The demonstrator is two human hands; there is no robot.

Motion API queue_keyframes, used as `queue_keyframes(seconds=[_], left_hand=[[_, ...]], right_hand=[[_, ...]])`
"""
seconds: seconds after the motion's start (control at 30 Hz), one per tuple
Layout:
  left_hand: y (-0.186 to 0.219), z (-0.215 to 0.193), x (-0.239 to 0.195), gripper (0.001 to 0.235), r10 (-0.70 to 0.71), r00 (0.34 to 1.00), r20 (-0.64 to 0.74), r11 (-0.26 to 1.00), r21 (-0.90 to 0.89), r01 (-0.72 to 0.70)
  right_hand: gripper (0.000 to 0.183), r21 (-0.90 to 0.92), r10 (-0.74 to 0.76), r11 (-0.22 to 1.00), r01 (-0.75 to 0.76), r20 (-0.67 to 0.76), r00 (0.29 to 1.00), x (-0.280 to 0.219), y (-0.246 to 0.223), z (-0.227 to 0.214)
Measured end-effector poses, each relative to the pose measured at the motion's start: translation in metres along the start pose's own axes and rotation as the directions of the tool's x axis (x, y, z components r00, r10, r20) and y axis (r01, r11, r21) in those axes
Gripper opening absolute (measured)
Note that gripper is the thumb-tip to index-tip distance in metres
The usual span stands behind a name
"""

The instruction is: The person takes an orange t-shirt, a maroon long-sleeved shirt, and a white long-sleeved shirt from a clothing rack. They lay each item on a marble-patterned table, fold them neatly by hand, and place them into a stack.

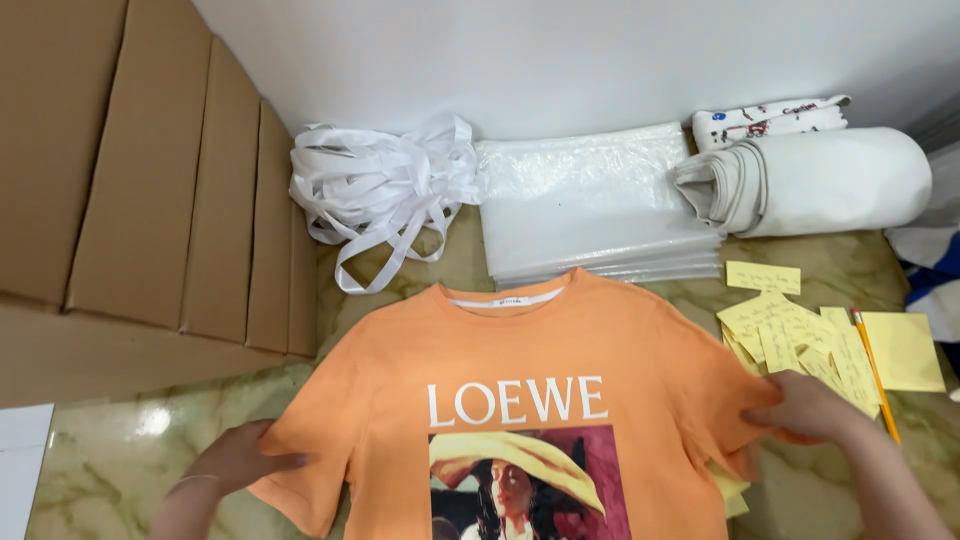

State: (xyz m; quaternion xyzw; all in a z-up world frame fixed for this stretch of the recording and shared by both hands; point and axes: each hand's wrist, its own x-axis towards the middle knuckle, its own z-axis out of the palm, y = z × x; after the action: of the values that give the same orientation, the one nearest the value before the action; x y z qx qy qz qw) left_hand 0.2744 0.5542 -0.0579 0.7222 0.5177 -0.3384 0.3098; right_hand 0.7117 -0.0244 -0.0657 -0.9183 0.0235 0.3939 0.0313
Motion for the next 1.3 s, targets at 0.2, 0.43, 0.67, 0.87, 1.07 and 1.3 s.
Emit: queue_keyframes(seconds=[0.2, 0.43, 0.67, 0.87, 1.07, 1.3], left_hand=[[-0.077, 0.029, 0.012, 0.063, -0.088, 0.995, -0.048, 0.813, -0.580, 0.044], [-0.094, 0.098, 0.021, 0.033, -0.111, 0.936, -0.335, 0.483, -0.841, -0.244], [-0.011, 0.072, -0.015, 0.022, 0.085, 0.879, -0.469, 0.398, -0.793, -0.462], [0.087, 0.128, -0.006, 0.020, 0.533, 0.770, -0.351, 0.579, -0.511, -0.635], [0.117, 0.184, -0.005, 0.010, 0.628, 0.769, -0.121, 0.692, -0.365, -0.623], [0.109, 0.155, -0.015, 0.013, 0.421, 0.895, -0.146, 0.646, -0.644, -0.409]], right_hand=[[0.037, 0.547, 0.019, 0.834, 0.071, -0.156, 0.988, -0.026, 0.039, -0.006], [0.032, 0.859, 0.061, 0.366, 0.358, -0.406, 0.912, 0.033, 0.096, 0.078], [0.061, 0.735, 0.195, 0.670, 0.107, -0.313, 0.929, 0.007, 0.085, 0.075], [0.074, 0.788, 0.268, 0.615, 0.038, -0.254, 0.930, -0.002, 0.082, 0.080], [0.041, 0.849, 0.158, 0.338, 0.406, -0.476, 0.865, 0.007, 0.076, 0.089], [0.036, 0.784, -0.061, 0.505, 0.361, -0.385, 0.921, -0.104, -0.054, 0.080]])
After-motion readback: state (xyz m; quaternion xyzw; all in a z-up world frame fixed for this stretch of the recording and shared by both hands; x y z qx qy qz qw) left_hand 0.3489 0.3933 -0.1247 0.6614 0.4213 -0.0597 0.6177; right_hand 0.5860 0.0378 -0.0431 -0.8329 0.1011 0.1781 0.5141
